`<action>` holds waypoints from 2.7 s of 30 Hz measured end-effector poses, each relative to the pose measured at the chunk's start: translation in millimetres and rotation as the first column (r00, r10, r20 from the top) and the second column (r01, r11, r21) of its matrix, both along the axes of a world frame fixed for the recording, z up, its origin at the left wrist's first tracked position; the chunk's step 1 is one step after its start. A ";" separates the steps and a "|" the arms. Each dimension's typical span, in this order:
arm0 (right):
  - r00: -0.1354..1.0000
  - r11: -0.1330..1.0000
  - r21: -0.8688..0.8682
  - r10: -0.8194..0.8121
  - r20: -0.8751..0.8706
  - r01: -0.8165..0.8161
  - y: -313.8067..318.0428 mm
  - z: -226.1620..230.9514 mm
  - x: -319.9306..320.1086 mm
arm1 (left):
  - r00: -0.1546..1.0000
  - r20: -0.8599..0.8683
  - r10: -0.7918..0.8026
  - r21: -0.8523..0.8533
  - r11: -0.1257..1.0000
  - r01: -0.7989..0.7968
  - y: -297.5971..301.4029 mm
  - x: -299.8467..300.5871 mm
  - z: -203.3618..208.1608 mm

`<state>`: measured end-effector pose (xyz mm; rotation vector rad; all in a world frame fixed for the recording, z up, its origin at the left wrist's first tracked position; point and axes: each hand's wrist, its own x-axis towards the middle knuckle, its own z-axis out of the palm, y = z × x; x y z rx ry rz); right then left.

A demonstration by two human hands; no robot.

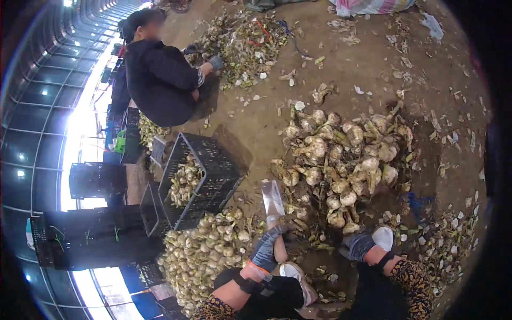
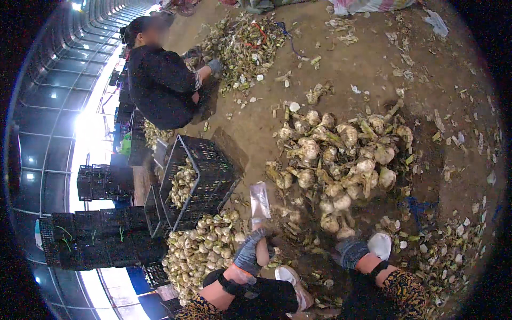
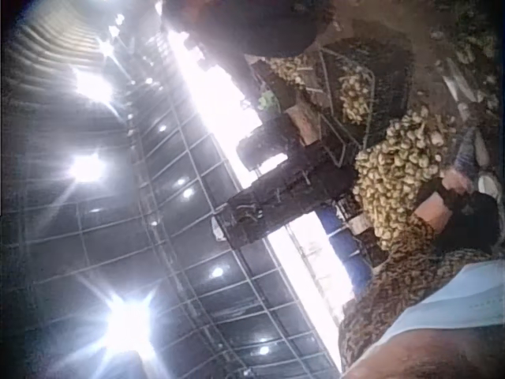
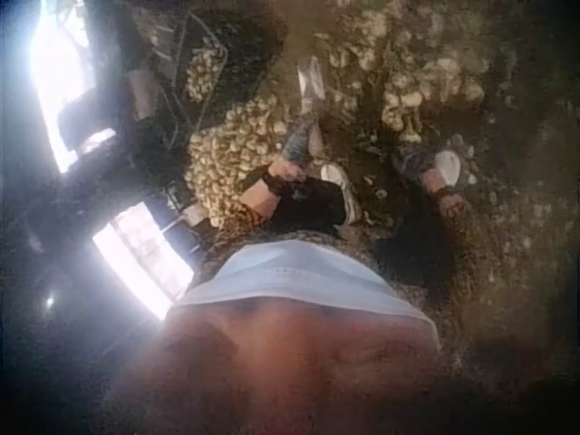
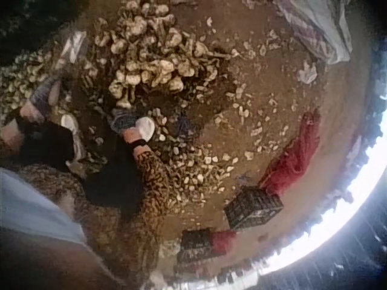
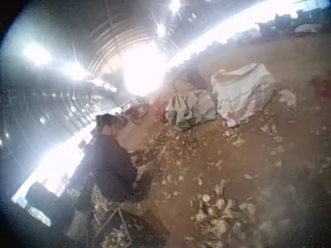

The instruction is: Cleaning and trimming garlic heads from a large pile using a cleaver.

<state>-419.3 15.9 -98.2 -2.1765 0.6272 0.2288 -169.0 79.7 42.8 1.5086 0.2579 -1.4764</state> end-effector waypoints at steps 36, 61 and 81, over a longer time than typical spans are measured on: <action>0.990 0.996 0.058 -0.057 -0.128 0.065 36.7 -145.6 -92.1 | 0.973 0.219 -0.067 -0.038 0.996 0.078 38.0 1.5 20.8; 0.857 0.917 -0.129 -0.399 -0.326 0.378 7.4 11.7 -25.5 | 0.920 -0.079 0.385 -0.408 0.829 -0.382 97.2 -16.3 165.5; 0.915 0.890 -0.456 -0.190 -0.357 0.007 75.3 37.7 -9.9 | 0.942 0.009 0.335 -0.519 0.807 -0.282 201.6 14.5 161.8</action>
